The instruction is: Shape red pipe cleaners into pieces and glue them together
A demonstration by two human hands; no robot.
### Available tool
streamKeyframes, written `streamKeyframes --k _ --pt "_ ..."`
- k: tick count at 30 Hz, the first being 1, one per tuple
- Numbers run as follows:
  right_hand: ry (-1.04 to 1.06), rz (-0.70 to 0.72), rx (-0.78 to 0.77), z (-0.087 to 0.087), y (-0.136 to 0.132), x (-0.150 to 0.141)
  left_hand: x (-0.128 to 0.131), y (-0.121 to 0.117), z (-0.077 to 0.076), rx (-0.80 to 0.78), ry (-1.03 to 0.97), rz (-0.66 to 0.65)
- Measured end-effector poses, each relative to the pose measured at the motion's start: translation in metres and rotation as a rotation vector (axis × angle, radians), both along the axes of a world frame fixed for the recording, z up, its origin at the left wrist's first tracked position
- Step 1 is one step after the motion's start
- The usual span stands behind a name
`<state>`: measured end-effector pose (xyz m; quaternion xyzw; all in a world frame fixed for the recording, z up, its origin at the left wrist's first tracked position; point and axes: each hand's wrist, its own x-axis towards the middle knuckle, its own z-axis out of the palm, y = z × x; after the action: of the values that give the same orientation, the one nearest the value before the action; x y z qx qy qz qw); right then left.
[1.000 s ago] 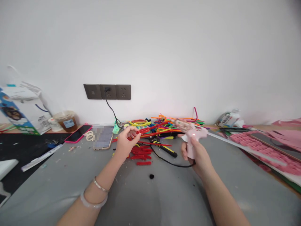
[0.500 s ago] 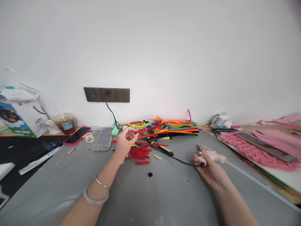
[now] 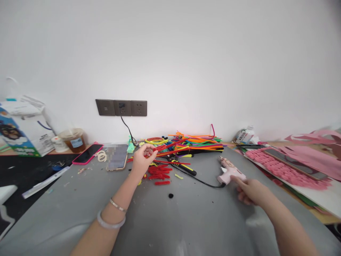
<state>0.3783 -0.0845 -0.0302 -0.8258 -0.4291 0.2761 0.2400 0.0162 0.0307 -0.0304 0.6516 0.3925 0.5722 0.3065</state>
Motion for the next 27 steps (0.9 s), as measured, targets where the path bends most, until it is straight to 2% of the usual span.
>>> streamKeyframes --k 1,2,3,5,8,10,12,14,17,19,22,25,27 --pt "-0.14 0.011 -0.072 0.002 -0.001 -0.002 0.0 0.0 0.0 -0.003 0.005 -0.004" --pt "-0.261 0.024 -0.045 0.005 -0.002 -0.008 0.001 -0.001 0.0 -0.005 0.011 -0.009" --pt "-0.343 0.061 0.045 0.008 -0.002 -0.018 0.001 -0.001 0.0 -0.007 0.019 -0.014" --pt "-0.353 0.287 0.244 0.014 0.002 -0.05 0.002 -0.002 0.0 -0.007 0.039 -0.018" --pt "-0.161 0.696 0.417 0.018 0.022 -0.113 0.003 -0.004 0.002 -0.009 0.064 -0.019" --pt "-0.189 0.846 0.444 0.018 0.039 -0.149 0.003 -0.004 0.002 -0.012 0.064 -0.023" --pt "-0.335 0.887 0.434 0.017 0.054 -0.174 0.004 -0.004 0.003 -0.012 0.061 -0.031" --pt "-0.439 0.947 0.39 0.015 0.066 -0.187 0.004 -0.005 0.003 -0.009 0.063 -0.039" --pt "-0.45 0.97 0.388 0.008 0.076 -0.19 0.005 -0.007 0.003 -0.006 0.081 -0.04" --pt "-0.335 0.973 0.459 0.003 0.08 -0.183 0.006 -0.008 0.004 -0.008 0.092 -0.03" --pt "0.019 0.96 0.527 0.002 0.084 -0.162 0.007 -0.009 0.005 -0.007 0.068 -0.006" --pt "0.417 0.9 0.369 0.011 0.083 -0.14 0.009 -0.009 0.006 0.006 0.012 0.01" --pt "0.61 0.866 0.34 0.02 0.081 -0.129 0.009 -0.01 0.006 0.017 -0.001 0.007"
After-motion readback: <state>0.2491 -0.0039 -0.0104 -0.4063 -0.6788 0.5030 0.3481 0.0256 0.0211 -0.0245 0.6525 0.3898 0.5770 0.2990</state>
